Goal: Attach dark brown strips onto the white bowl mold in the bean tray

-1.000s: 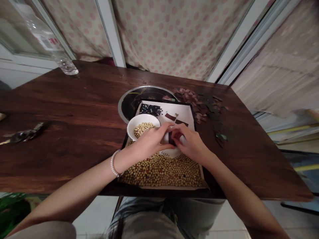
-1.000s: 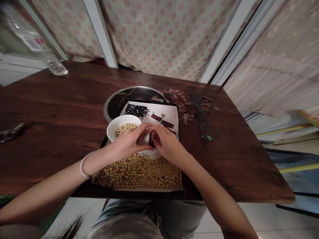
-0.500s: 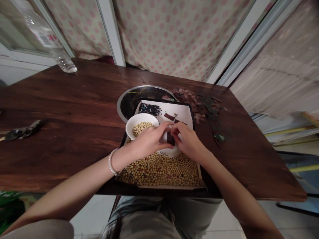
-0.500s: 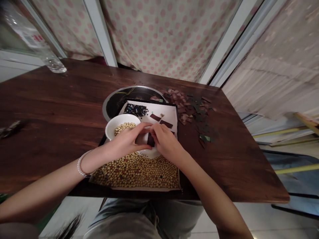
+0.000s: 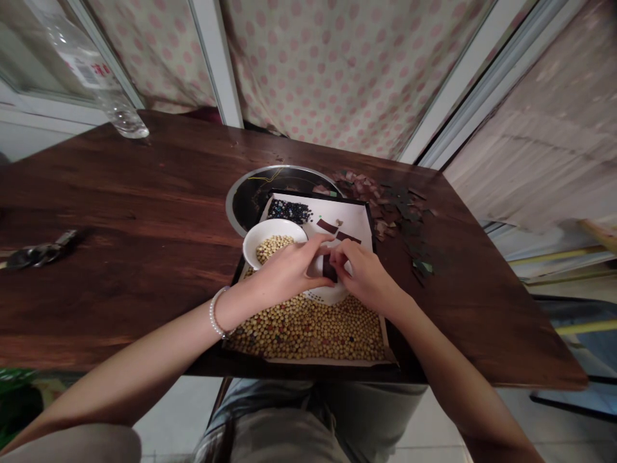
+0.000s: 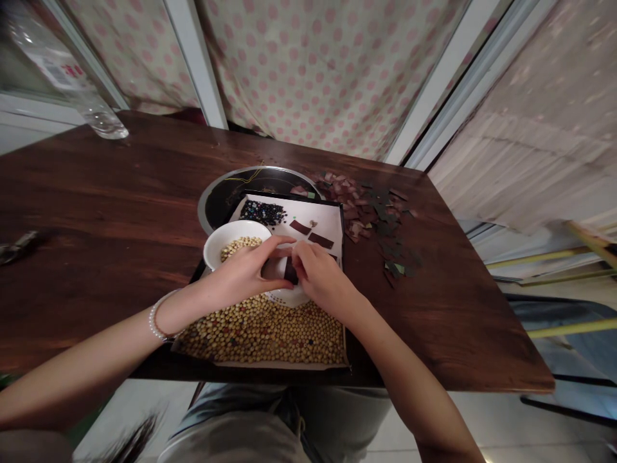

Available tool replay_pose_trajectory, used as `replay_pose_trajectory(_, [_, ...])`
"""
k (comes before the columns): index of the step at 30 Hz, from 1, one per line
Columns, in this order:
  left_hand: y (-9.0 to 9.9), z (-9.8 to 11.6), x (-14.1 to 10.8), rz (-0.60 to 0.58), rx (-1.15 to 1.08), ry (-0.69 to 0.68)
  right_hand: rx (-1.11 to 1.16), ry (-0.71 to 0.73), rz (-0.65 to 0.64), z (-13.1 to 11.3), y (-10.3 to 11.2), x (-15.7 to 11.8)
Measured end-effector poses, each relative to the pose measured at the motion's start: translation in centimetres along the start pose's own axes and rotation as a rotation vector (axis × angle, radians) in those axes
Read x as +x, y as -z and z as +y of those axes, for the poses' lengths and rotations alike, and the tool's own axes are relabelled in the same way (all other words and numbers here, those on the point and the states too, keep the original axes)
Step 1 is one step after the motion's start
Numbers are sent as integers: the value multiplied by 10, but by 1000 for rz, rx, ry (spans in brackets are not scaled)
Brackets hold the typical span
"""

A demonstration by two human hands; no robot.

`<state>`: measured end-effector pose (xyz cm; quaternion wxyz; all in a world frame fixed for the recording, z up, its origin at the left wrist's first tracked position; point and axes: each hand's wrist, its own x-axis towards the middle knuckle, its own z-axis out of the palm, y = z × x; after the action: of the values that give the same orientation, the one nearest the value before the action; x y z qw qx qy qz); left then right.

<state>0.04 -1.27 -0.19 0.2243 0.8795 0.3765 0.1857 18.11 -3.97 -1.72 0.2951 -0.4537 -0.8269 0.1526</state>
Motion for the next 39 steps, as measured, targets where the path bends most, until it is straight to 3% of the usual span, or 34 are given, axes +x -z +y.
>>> replay_pose_trajectory(17, [-2, -1, 0, 22, -42, 0, 158, -48, -115, -12, 8, -8])
replay_pose_trajectory(39, [-2, -1, -1, 2, -123, 11, 86, -36, -92, -11, 8, -10])
